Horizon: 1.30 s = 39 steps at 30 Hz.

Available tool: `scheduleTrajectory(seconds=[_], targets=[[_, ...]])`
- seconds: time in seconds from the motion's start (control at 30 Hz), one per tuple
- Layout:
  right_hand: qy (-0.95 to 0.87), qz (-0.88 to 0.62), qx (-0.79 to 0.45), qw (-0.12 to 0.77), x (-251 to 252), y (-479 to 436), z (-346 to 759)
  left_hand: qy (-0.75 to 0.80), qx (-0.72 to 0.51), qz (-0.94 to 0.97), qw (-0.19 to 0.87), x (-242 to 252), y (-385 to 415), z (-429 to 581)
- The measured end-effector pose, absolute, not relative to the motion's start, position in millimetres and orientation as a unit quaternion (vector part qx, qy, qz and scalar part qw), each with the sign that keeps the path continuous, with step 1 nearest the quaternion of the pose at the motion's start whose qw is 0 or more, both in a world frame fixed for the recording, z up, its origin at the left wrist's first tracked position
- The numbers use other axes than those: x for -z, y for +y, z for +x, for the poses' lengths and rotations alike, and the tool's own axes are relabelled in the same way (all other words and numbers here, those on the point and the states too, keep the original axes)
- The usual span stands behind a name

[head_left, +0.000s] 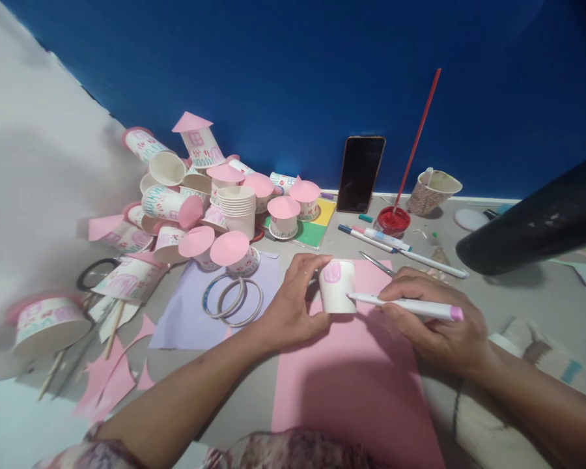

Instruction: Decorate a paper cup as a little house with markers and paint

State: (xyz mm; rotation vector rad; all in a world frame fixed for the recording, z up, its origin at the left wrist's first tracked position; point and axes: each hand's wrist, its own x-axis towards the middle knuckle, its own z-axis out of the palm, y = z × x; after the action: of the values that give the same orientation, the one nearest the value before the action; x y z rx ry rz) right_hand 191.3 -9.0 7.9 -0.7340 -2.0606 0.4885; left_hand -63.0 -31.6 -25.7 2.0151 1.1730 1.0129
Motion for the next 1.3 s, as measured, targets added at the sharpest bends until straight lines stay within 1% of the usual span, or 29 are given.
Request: scheduleTrajectory(seconds=[0.57, 1.07, 1.3], targets=[[-0.816, -0.295, -0.23, 0.442, -8.2, -11.4, 189.0, 0.456, -0.378, 0.756, 0.28, 23.9, -31.1, -63.0], [-0.823, -0.302, -0.197, 0.439, -8.1, -9.2, 191.0, 0.435, -0.379, 0.76, 0.299, 22.9, -31.4, -63.5], [-0.822, -0.307, -0.183, 0.444, -9.1, -8.8, 191.0, 0.445, -0.365, 0.765, 0.289, 23.0, -33.1, -63.1]])
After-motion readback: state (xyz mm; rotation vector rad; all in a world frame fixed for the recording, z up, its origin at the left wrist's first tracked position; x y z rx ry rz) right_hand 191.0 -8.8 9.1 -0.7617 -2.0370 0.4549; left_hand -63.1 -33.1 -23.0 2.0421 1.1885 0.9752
